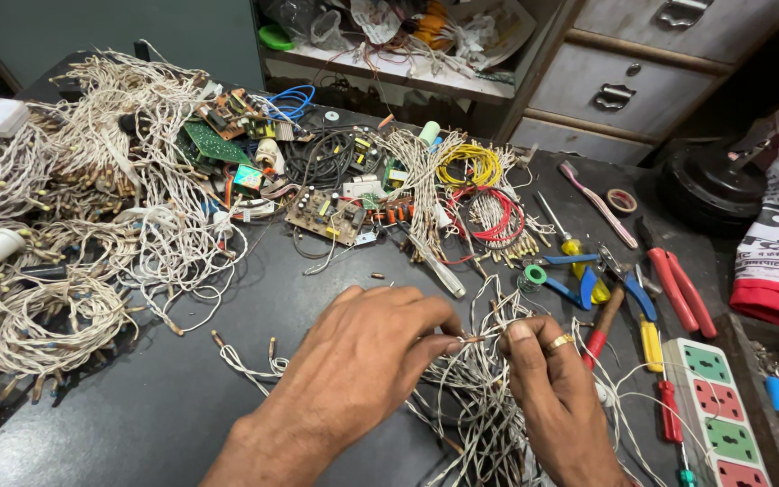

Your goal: The person repairs a string of small LED lights by stripping wire ends, applying solder with a soldering iron, and twisting connections. The person uses pliers to cut and adjust wires and repeatedly handles individual light segments on a cluttered workbench.

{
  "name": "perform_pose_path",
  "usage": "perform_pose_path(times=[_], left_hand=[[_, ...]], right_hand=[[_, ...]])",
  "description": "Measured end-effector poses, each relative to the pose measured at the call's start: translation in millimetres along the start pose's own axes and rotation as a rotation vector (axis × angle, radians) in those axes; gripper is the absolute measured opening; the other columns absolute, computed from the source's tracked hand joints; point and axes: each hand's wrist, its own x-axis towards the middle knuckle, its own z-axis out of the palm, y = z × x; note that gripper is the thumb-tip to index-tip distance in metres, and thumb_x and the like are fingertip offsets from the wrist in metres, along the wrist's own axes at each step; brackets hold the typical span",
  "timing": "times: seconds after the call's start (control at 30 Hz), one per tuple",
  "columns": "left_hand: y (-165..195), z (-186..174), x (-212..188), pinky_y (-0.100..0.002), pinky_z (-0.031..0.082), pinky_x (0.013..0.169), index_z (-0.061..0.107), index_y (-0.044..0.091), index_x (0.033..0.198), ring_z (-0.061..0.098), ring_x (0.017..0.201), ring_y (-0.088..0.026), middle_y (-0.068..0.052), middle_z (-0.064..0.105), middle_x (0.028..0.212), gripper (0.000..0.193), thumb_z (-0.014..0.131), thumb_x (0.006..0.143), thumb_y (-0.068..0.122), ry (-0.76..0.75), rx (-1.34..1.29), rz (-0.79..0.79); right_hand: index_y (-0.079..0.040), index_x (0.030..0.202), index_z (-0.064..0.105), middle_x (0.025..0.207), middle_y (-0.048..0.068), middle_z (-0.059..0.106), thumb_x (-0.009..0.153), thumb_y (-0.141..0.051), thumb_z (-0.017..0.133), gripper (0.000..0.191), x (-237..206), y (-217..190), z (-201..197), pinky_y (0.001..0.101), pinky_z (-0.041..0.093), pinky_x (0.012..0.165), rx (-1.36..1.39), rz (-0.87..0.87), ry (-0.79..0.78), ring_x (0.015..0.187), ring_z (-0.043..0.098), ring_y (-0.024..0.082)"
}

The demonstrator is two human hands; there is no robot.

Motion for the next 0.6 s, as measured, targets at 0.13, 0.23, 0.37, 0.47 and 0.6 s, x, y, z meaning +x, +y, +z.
perform_pose_path(times=[0.13,0.23,0.37,0.47,0.6], left_hand=[[-1.1,1.9,-1.2,-0.047,0.046,0.079,0.069,0.009,0.102,0.066,0.092,-0.032,-0.007,0.071,0.091,0.017,0.070,0.090,0.021,0.036,0.001,0.061],[-1.0,3.0,-1.3,-0.047,0.045,0.079,0.068,0.009,0.106,0.066,0.092,-0.032,-0.007,0.071,0.094,0.019,0.069,0.090,0.019,0.047,-0.010,0.090],[1.3,4.0,-2.1,-0.046,0.045,0.077,0.069,0.011,0.099,0.067,0.089,-0.031,-0.007,0.070,0.089,0.010,0.067,0.092,0.018,0.018,0.016,0.041],[3.8,4.5,-2.6,-0.047,0.044,0.075,0.067,0.010,0.095,0.066,0.086,-0.032,-0.007,0.069,0.086,0.009,0.064,0.094,0.019,0.027,0.036,-0.008],[7.7,6.8,1.0,-0.048,0.044,0.073,0.065,0.009,0.096,0.066,0.082,-0.033,-0.010,0.069,0.083,0.011,0.060,0.096,0.019,-0.002,0.050,-0.151]], right_hand=[[-0.003,0.097,0.060,0.063,-0.006,0.041,0.103,-0.026,0.051,0.026,0.2,-0.5,-0.1,0.0248,0.025,0.045,-0.004,0.008,0.016,0.052,0.032,0.005],[-0.003,0.097,0.060,0.062,-0.006,0.039,0.103,-0.026,0.051,0.026,0.5,-0.9,-0.7,0.0251,0.024,0.044,0.010,0.021,0.012,0.051,0.031,0.005],[-0.003,0.097,0.060,0.062,-0.007,0.039,0.103,-0.025,0.052,0.024,0.6,0.2,-0.1,0.0250,0.023,0.043,0.033,0.004,-0.003,0.050,0.030,0.005],[-0.002,0.097,0.060,0.061,-0.007,0.037,0.103,-0.025,0.052,0.025,-0.1,1.0,0.1,0.0249,0.023,0.043,0.035,0.020,0.004,0.050,0.029,0.004],[-0.002,0.097,0.060,0.062,-0.007,0.037,0.104,-0.025,0.052,0.026,1.3,0.3,0.4,0.0250,0.023,0.044,0.045,0.022,0.027,0.050,0.029,0.004]])
